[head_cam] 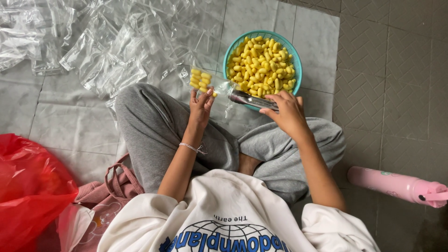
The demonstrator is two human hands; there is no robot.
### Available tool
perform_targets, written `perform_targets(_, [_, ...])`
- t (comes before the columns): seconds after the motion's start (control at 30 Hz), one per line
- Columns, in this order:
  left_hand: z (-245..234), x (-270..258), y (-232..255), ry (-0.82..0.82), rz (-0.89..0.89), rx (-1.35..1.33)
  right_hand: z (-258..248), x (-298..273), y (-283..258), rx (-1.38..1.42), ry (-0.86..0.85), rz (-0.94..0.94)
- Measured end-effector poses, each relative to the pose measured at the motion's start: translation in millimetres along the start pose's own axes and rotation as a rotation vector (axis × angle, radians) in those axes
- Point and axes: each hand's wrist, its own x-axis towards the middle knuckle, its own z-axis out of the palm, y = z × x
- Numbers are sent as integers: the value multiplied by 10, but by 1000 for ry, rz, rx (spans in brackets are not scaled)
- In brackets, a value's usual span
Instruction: Packaging small yellow snacks into individual plastic bags using metal tongs
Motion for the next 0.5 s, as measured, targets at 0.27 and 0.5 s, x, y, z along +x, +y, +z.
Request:
perform_targets(0.27, [54,-21,43,67,16,-39,67,-50,474,-208,56,83])
perform_targets(0.5, [152,-121,129,76,6,-24,98,289,314,-273,211,31])
